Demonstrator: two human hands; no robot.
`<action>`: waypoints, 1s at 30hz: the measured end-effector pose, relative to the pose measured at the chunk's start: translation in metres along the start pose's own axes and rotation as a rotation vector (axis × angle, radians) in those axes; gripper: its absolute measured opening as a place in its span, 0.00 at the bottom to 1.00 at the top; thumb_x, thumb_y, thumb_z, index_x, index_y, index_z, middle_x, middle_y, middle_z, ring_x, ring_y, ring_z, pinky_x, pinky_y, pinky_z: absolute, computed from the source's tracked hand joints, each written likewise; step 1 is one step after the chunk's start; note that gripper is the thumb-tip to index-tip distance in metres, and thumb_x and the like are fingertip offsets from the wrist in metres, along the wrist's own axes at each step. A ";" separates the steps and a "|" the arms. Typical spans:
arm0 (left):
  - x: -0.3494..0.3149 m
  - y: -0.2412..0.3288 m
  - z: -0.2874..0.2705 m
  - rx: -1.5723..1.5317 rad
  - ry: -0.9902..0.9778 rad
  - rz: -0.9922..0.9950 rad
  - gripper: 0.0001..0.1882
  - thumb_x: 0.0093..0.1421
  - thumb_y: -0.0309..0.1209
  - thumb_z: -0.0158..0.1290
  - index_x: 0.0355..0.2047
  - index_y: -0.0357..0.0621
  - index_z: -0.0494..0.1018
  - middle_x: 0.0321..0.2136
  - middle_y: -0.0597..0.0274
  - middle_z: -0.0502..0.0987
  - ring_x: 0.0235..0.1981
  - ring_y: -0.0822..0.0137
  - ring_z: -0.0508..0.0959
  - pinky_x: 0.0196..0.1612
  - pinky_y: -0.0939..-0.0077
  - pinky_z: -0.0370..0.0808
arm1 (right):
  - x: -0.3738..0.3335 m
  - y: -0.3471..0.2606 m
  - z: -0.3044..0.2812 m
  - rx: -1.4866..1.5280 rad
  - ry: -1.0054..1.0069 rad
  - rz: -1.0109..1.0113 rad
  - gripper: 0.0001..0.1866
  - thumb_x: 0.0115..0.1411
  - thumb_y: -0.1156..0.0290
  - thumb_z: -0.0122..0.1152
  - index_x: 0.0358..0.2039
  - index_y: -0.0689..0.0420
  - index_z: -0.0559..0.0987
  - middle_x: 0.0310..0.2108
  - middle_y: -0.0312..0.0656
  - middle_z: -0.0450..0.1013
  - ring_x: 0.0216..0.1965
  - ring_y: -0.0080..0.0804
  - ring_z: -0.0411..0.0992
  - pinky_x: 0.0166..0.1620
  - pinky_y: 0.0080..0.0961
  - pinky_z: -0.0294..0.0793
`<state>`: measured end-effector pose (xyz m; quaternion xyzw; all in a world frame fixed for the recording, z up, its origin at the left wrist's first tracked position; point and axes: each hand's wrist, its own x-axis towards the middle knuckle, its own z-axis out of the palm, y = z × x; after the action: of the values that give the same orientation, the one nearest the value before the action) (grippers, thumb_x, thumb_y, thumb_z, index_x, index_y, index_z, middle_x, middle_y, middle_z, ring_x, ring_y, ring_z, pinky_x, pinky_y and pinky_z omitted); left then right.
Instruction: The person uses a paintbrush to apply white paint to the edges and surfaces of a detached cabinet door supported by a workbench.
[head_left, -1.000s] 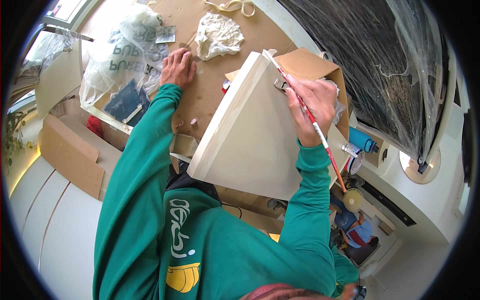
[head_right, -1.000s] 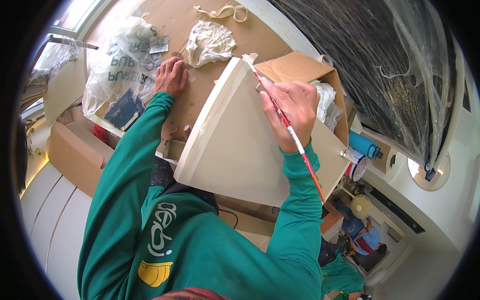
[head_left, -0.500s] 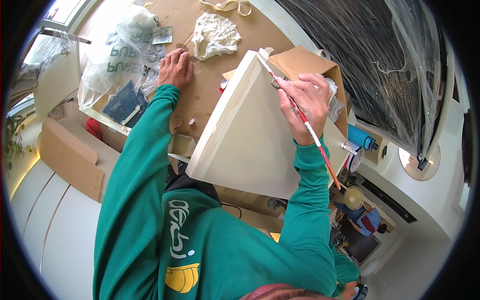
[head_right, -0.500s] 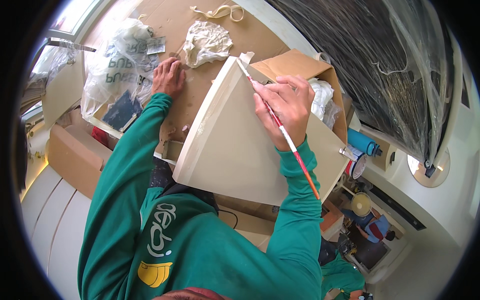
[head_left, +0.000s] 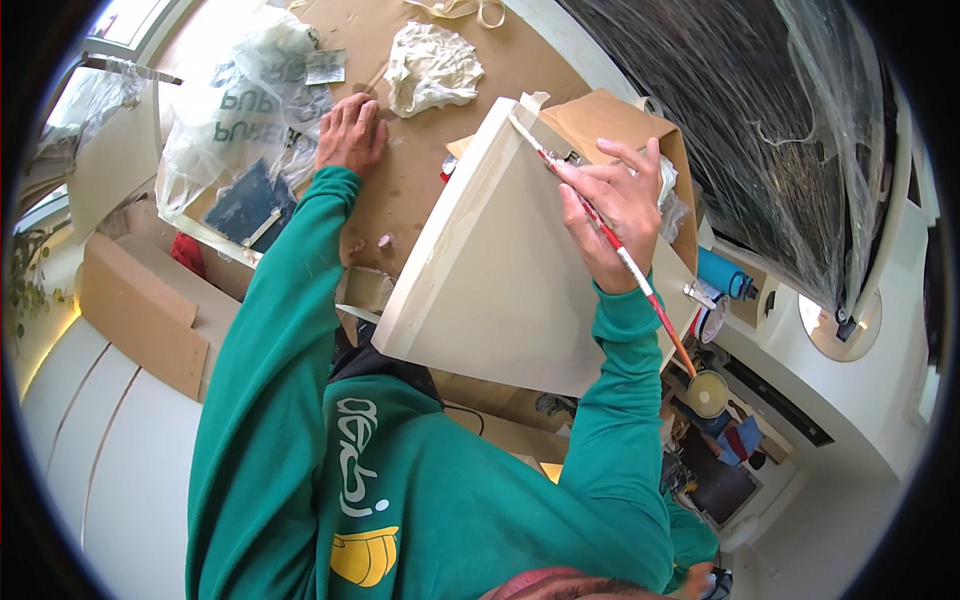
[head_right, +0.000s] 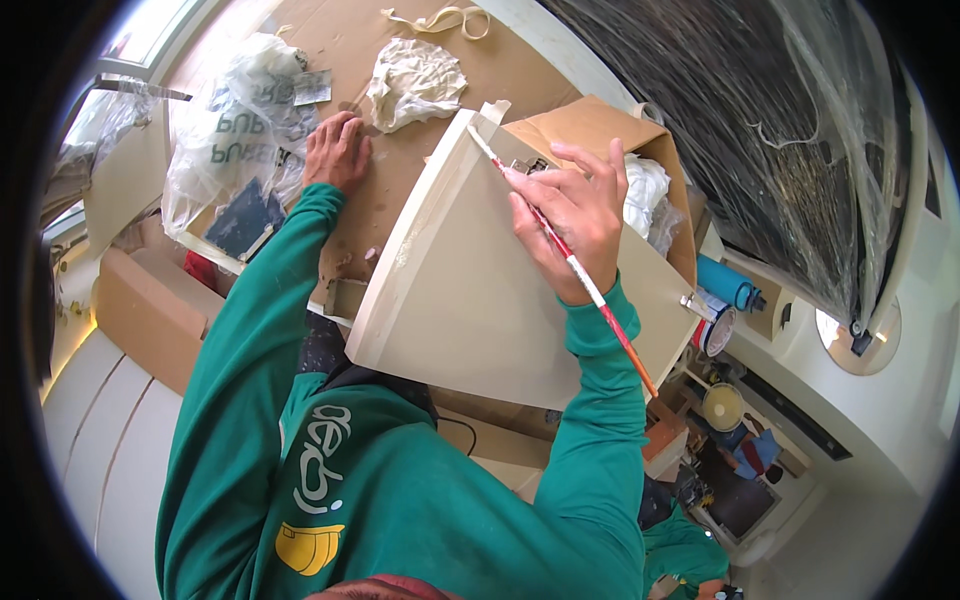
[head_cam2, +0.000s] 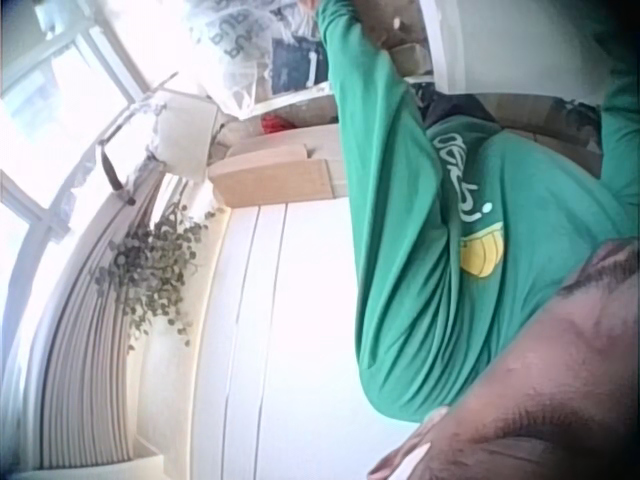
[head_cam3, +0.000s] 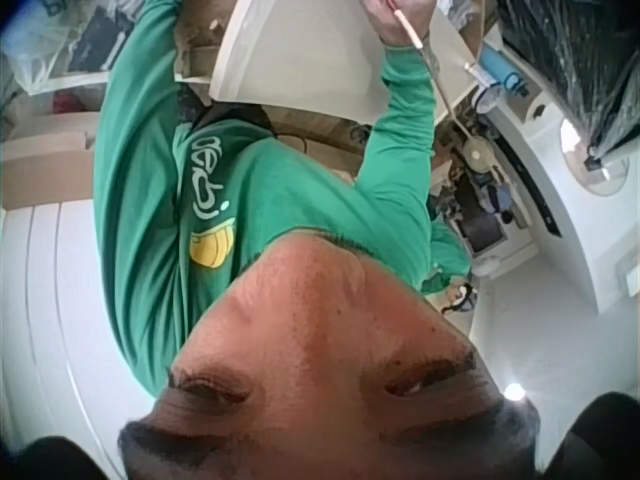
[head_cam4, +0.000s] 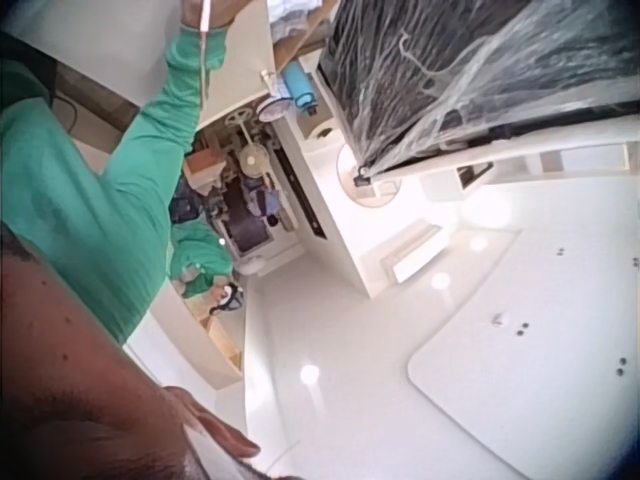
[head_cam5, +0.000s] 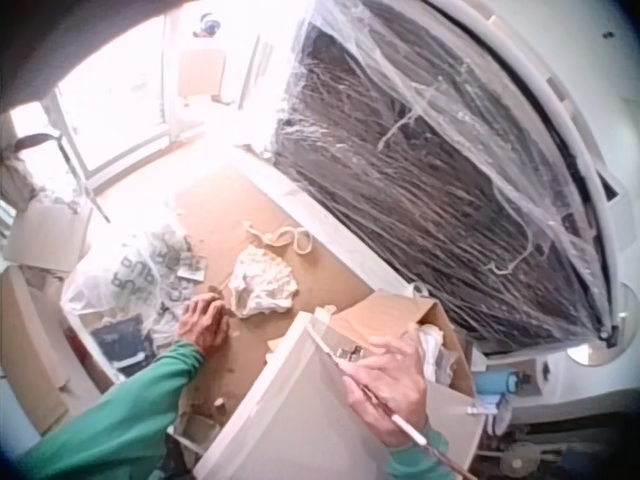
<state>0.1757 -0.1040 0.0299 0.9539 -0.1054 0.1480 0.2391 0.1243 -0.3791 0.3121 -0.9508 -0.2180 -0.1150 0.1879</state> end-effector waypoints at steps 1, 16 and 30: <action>-0.001 0.000 0.000 -0.003 -0.003 -0.002 0.17 0.59 0.36 0.55 0.48 0.48 0.71 0.51 0.60 0.71 0.53 0.54 0.71 0.56 0.58 0.66 | -0.001 -0.001 -0.001 0.014 -0.012 0.000 0.15 0.47 0.76 0.69 0.38 0.48 0.86 0.31 0.31 0.77 0.52 0.38 0.71 0.69 0.57 0.45; 0.000 0.000 0.001 -0.009 -0.019 -0.009 0.17 0.60 0.37 0.55 0.49 0.48 0.71 0.51 0.60 0.71 0.54 0.55 0.71 0.56 0.59 0.66 | -0.028 -0.028 -0.007 0.144 -0.133 -0.040 0.18 0.43 0.78 0.70 0.37 0.48 0.86 0.29 0.30 0.76 0.52 0.37 0.71 0.70 0.63 0.40; -0.002 -0.005 0.001 0.007 0.037 0.027 0.17 0.58 0.39 0.55 0.45 0.46 0.72 0.50 0.59 0.71 0.53 0.56 0.71 0.54 0.59 0.67 | -0.080 -0.113 -0.034 0.398 -0.238 0.043 0.18 0.41 0.79 0.69 0.36 0.49 0.86 0.28 0.29 0.76 0.48 0.36 0.73 0.69 0.60 0.49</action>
<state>0.1750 -0.0999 0.0266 0.9502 -0.1133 0.1694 0.2356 -0.0027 -0.3287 0.3534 -0.9062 -0.2369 0.0470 0.3472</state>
